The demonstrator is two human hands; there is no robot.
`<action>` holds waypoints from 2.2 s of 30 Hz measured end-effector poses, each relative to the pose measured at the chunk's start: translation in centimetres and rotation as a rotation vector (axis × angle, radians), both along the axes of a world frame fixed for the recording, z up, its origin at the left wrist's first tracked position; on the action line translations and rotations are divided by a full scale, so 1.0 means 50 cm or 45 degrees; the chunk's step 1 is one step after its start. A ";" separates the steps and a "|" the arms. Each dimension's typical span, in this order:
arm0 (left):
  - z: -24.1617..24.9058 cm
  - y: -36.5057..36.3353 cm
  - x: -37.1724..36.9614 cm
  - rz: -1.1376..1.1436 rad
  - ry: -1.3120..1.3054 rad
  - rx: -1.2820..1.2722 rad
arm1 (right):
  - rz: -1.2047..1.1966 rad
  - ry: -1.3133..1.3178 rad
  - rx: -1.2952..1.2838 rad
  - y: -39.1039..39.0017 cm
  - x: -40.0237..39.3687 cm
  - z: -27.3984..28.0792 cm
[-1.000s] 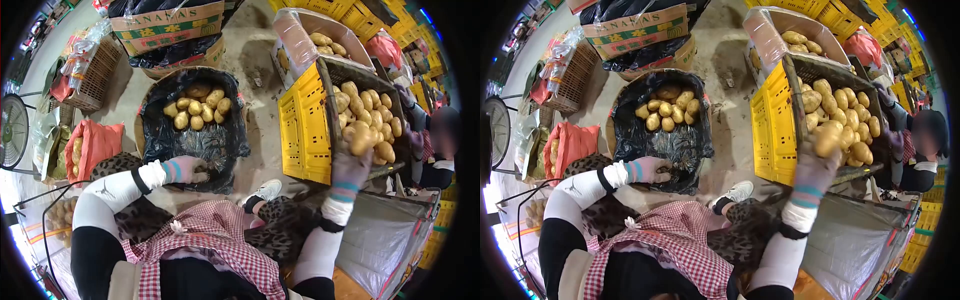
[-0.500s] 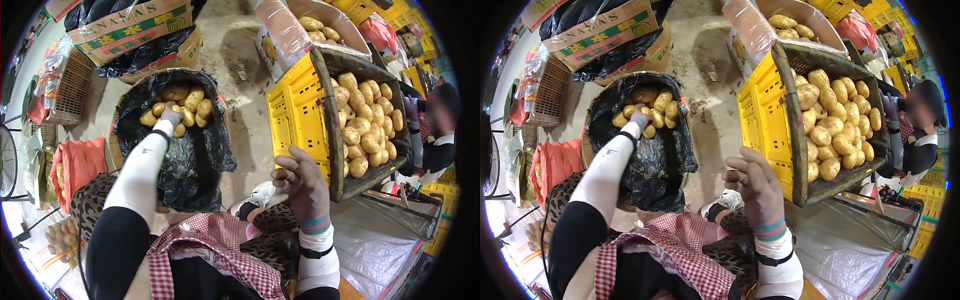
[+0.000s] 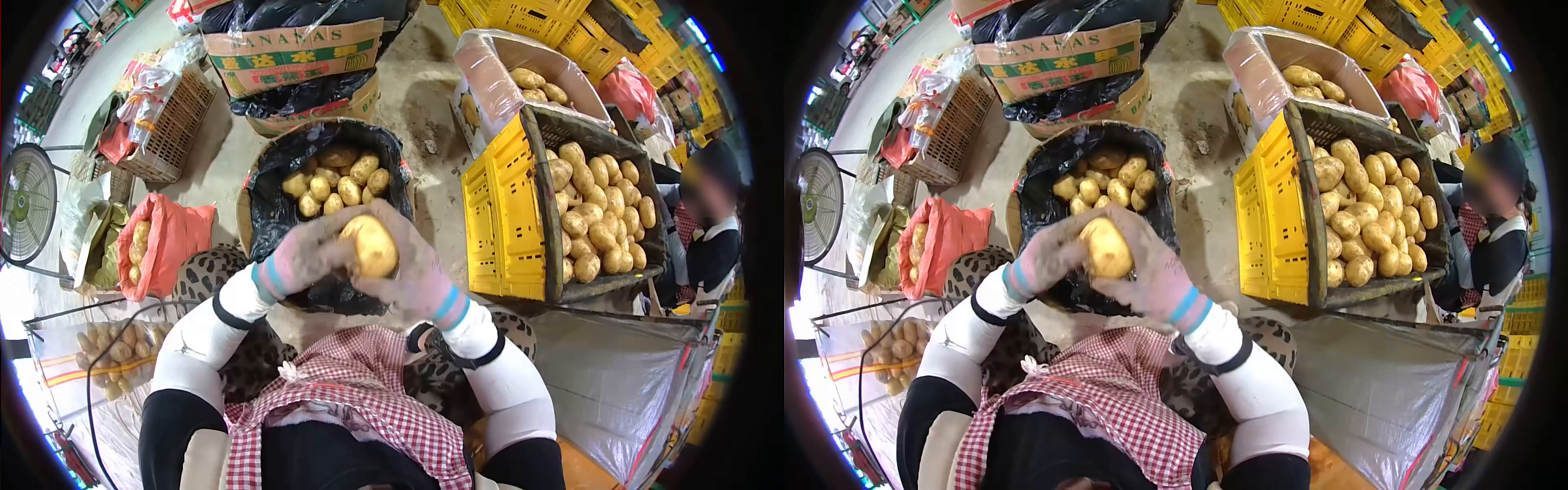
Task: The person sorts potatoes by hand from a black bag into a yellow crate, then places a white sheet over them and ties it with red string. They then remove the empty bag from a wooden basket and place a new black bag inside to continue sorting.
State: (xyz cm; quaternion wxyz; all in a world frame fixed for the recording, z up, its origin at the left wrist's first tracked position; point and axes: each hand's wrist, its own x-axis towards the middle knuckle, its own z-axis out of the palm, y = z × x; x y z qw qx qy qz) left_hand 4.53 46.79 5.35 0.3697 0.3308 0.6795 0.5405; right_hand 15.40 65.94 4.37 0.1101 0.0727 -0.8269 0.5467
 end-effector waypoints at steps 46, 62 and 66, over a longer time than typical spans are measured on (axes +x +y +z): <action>-0.189 0.077 -0.050 -0.607 0.593 -0.561 | -0.826 0.638 -1.840 0.311 0.156 -0.020; -0.656 -0.003 -0.319 0.312 1.267 -1.460 | -0.589 -0.614 -1.449 0.178 0.106 0.036; -0.586 -0.013 -0.409 0.260 1.185 -1.609 | -0.664 -0.537 -1.616 0.171 0.112 -0.001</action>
